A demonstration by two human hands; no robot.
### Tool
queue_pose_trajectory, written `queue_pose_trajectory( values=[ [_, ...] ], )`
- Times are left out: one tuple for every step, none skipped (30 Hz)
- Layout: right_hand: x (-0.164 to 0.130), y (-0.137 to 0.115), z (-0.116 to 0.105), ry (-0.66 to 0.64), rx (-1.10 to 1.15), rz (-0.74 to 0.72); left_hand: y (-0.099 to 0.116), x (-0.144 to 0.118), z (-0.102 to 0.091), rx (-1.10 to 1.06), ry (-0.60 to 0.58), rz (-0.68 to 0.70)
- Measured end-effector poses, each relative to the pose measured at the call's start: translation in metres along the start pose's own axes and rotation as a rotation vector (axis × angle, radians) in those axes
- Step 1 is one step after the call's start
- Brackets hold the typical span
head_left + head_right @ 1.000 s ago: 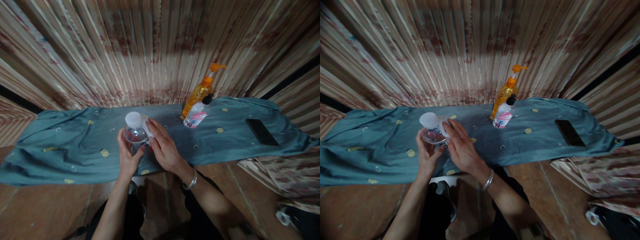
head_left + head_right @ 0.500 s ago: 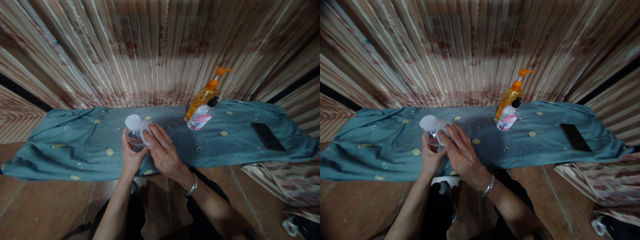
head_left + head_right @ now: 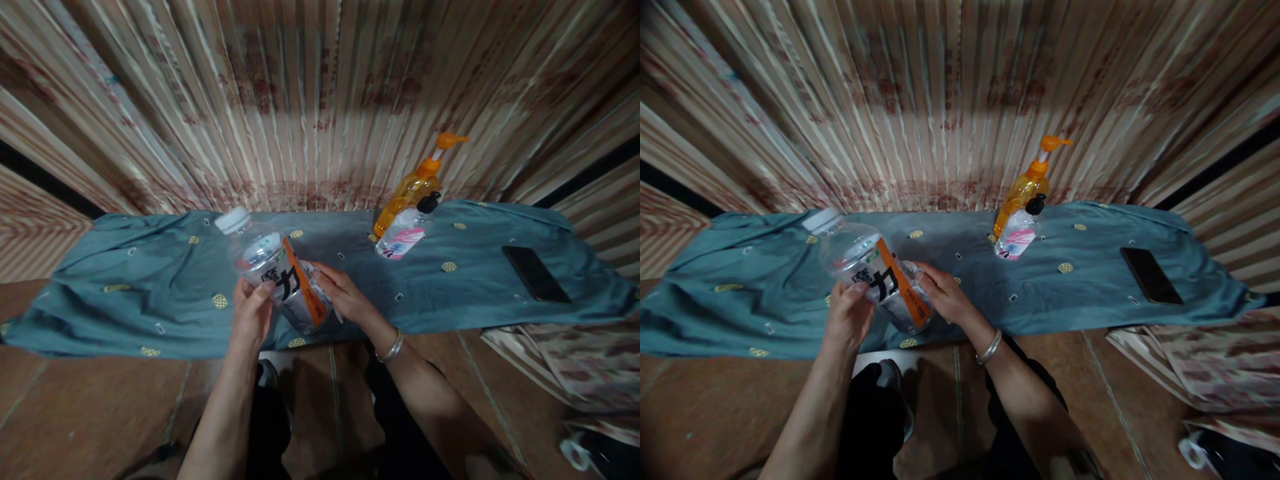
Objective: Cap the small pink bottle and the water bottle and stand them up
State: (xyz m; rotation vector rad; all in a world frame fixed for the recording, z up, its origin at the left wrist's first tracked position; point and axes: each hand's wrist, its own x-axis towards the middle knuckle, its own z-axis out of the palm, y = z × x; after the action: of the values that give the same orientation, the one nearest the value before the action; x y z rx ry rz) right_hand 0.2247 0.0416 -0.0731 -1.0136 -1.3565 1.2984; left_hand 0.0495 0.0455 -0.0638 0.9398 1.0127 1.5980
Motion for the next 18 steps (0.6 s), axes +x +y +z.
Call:
queue_pose_trajectory(
  values=[
    [0.001,0.003,-0.001,0.003,0.035,0.029,0.003,0.001,-0.002,-0.024,-0.001,-0.027],
    [0.002,0.007,-0.001,0.019,0.072,0.060,0.006,0.002,-0.004,-0.047,0.000,-0.050],
    [0.002,0.010,0.000,0.044,0.116,0.097,0.008,0.003,-0.005,-0.067,0.004,-0.067],
    [0.002,0.014,0.001,0.074,0.175,0.144,0.011,0.004,-0.007,-0.084,0.009,-0.078],
    [0.001,0.018,0.004,0.107,0.255,0.204,0.012,0.006,-0.008,-0.099,0.017,-0.082],
    [0.000,0.022,0.006,0.133,0.348,0.274,0.013,0.007,-0.009,-0.112,0.026,-0.082],
    [-0.001,0.025,0.009,0.148,0.439,0.342,0.014,0.008,-0.010,-0.122,0.034,-0.080],
    [-0.002,0.028,0.012,0.153,0.520,0.404,0.014,0.010,-0.010,-0.130,0.041,-0.076],
    [-0.004,0.030,0.015,0.151,0.584,0.457,0.014,0.011,-0.011,-0.135,0.047,-0.072],
    [-0.005,0.032,0.018,0.151,0.640,0.511,0.014,0.011,-0.011,-0.139,0.051,-0.068],
    [-0.006,0.033,0.020,0.150,0.686,0.566,0.014,0.012,-0.011,-0.141,0.053,-0.063],
    [-0.008,0.033,0.022,0.146,0.729,0.626,0.014,0.013,-0.010,-0.141,0.056,-0.057],
    [-0.010,0.033,0.023,0.139,0.777,0.690,0.014,0.013,-0.010,-0.142,0.058,-0.049],
    [-0.011,0.033,0.024,0.121,0.818,0.748,0.014,0.013,-0.009,-0.141,0.061,-0.039],
    [-0.013,0.032,0.025,0.092,0.851,0.793,0.015,0.014,-0.008,-0.140,0.062,-0.028],
    [-0.015,0.032,0.026,0.052,0.882,0.825,0.015,0.015,-0.008,-0.139,0.064,-0.015],
    [-0.018,0.031,0.026,0.011,0.911,0.848,0.015,0.016,-0.007,-0.136,0.065,0.000],
    [-0.020,0.030,0.027,-0.025,0.934,0.864,0.014,0.017,-0.007,-0.132,0.067,0.018]
  ],
)
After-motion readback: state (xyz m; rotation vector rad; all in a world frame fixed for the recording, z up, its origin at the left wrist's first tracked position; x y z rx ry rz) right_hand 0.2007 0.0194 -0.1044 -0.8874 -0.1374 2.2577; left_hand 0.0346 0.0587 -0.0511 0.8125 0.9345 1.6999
